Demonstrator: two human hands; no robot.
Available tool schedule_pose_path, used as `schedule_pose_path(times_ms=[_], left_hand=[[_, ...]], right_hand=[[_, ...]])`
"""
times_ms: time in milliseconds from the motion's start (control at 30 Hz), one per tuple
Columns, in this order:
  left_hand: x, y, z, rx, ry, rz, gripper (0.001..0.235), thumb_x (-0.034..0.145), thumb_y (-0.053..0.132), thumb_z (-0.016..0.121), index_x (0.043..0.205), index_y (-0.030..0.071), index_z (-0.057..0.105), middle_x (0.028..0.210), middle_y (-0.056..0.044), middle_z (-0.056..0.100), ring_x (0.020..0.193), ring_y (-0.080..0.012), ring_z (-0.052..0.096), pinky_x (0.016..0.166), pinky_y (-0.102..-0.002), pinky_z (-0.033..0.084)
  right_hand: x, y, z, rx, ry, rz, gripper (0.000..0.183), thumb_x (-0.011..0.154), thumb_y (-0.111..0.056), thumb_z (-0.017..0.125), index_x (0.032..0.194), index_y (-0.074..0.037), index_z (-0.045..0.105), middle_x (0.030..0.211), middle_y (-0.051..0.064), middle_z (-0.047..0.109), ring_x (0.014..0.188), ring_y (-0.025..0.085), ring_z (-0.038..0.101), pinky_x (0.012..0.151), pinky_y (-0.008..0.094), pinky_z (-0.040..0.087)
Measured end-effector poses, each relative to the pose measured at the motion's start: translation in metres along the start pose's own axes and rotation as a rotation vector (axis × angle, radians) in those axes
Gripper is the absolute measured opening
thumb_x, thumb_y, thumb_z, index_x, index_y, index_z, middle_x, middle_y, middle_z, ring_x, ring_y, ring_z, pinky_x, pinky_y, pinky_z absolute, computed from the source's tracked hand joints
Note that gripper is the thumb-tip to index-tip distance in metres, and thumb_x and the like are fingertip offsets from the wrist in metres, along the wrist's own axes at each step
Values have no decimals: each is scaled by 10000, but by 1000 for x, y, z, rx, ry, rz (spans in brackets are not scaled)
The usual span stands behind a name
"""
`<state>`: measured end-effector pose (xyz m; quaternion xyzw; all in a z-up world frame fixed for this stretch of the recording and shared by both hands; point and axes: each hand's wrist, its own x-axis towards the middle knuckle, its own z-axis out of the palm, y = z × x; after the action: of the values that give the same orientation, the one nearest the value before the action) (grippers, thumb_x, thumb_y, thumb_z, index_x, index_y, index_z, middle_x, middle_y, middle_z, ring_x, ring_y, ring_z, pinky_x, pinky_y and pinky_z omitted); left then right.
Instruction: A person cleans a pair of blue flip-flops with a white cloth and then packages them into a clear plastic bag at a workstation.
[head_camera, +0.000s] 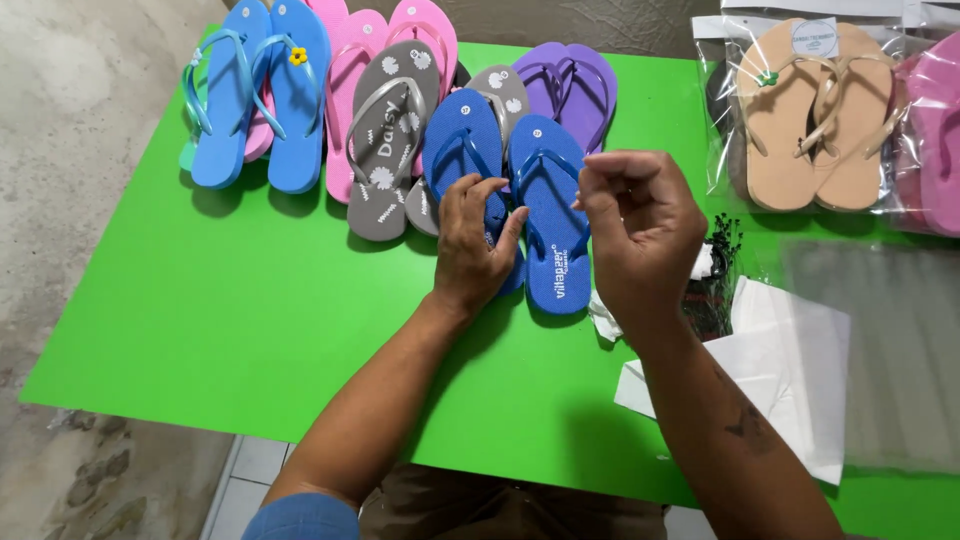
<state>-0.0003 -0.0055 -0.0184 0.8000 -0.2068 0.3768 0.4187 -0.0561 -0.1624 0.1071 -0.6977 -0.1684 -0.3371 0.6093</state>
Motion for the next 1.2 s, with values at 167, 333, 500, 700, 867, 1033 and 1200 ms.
schedule_pose_path(times_ms=[167,333,500,700,867,1033,1200], left_hand=[[-4,-1,3,132,-96,36,432,972,299,730,1309,61,600,1078,-152,613,1123,-365,609,1021,-467,460],[-4,-2,4,115,-72,19,480,961,288,754,1345,32,621,1001,-173,646,1047,-363,635,1004,-459,480],[-5,-2,3,54,-40,-35,431,934,314,786,1273,62,698,919,-153,672,954,-326,678,901,-433,529],[-4,2,5,62,10,-48,471,903,362,816,1240,50,714,912,-163,677,896,-325,688,836,-431,549],[-2,6,3,-36,19,-73,410,915,286,807,1230,42,710,895,-140,687,836,-305,704,758,-402,565],[6,25,-9,-169,36,-75,372,976,165,728,1319,48,644,844,-130,666,734,-276,684,671,-381,587],[10,31,-14,-158,60,-6,373,981,109,706,1341,40,643,877,-119,668,728,-252,671,649,-355,574]], right_hand=[[-16,19,-22,-281,-151,69,128,1018,-63,733,1104,20,687,881,165,666,742,280,715,641,371,588],[-23,74,-17,-548,-303,269,513,1003,-254,740,1345,49,505,855,216,661,727,411,685,664,550,542],[-18,123,-13,-818,-320,168,211,1063,-234,640,1085,-26,617,742,169,689,754,438,724,662,561,578],[-24,76,-11,-695,-244,116,130,1091,-137,570,1117,-10,562,754,246,689,732,468,713,650,573,579],[-33,68,-13,-553,-211,120,143,1111,-117,555,1142,23,558,734,252,668,672,443,692,619,527,578],[-44,83,-15,-464,-197,143,158,1115,-120,526,1168,19,577,723,217,663,587,335,669,575,456,562],[-44,80,-15,-442,-136,83,204,1072,-119,620,1228,10,594,741,191,663,618,352,672,567,453,558]])
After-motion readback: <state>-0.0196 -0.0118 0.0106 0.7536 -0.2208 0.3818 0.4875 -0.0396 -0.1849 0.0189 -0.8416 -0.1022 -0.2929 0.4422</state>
